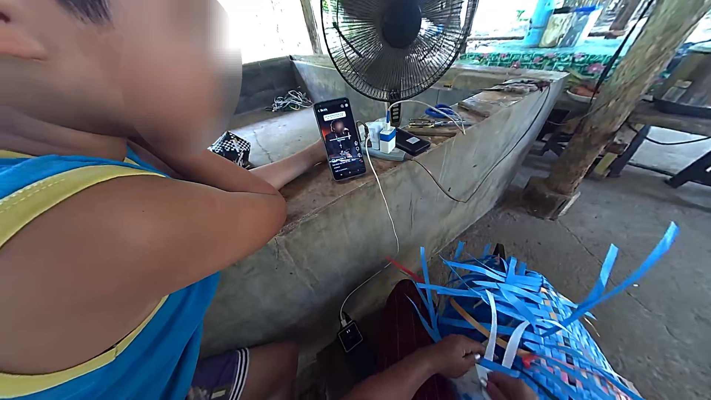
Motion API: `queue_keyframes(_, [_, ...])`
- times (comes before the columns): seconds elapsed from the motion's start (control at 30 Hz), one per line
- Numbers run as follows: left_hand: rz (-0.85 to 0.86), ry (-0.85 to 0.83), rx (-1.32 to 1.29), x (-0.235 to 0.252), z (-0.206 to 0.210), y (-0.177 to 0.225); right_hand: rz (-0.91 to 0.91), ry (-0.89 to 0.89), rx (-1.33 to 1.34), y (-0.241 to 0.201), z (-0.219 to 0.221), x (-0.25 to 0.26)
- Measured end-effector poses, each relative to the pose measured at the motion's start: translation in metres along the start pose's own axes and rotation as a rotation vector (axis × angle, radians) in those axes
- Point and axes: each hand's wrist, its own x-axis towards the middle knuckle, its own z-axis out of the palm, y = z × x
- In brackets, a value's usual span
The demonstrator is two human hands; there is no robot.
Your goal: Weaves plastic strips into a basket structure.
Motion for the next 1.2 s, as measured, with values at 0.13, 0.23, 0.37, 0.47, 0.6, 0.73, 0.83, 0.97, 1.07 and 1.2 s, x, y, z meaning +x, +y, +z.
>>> queue_keyframes(0.13, [0.114,0.009,0.002,-0.004,0.003,0.002,-0.089,0.245,-0.132,-0.017,-0.018,0.005])
queue_keyframes(0.23, [0.083,0.015,0.027,-0.005,0.003,0.005,-0.147,0.358,-0.156,-0.007,-0.016,0.013])
queue_keyframes(0.37, [0.043,0.047,0.132,-0.004,0.009,0.002,-0.201,0.407,-0.16,0.005,-0.005,-0.003])
queue_keyframes(0.47, [0.105,0.035,0.157,-0.003,0.011,0.003,-0.231,0.415,-0.236,0.027,-0.003,-0.014])
queue_keyframes(0.6, [0.145,0.055,0.182,-0.001,0.018,0.003,-0.324,0.475,-0.351,0.045,-0.01,-0.009])
queue_keyframes(0.73, [0.1,0.178,0.207,-0.002,0.027,0.004,-0.431,0.533,-0.475,0.051,-0.025,0.001])
queue_keyframes(0.83, [0.068,0.251,0.21,0.0,0.031,0.004,-0.4,0.582,-0.523,0.047,-0.031,0.001])
queue_keyframes(0.97, [0.118,0.293,0.25,0.001,0.033,0.011,-0.432,0.552,-0.325,0.033,-0.012,0.009])
queue_keyframes(1.07, [0.15,0.245,0.282,0.0,0.026,0.01,-0.485,0.561,-0.119,0.027,-0.005,0.011])
queue_keyframes(1.2, [0.074,0.081,0.046,0.001,0.012,-0.004,-0.662,0.558,-0.087,0.056,0.012,0.009])
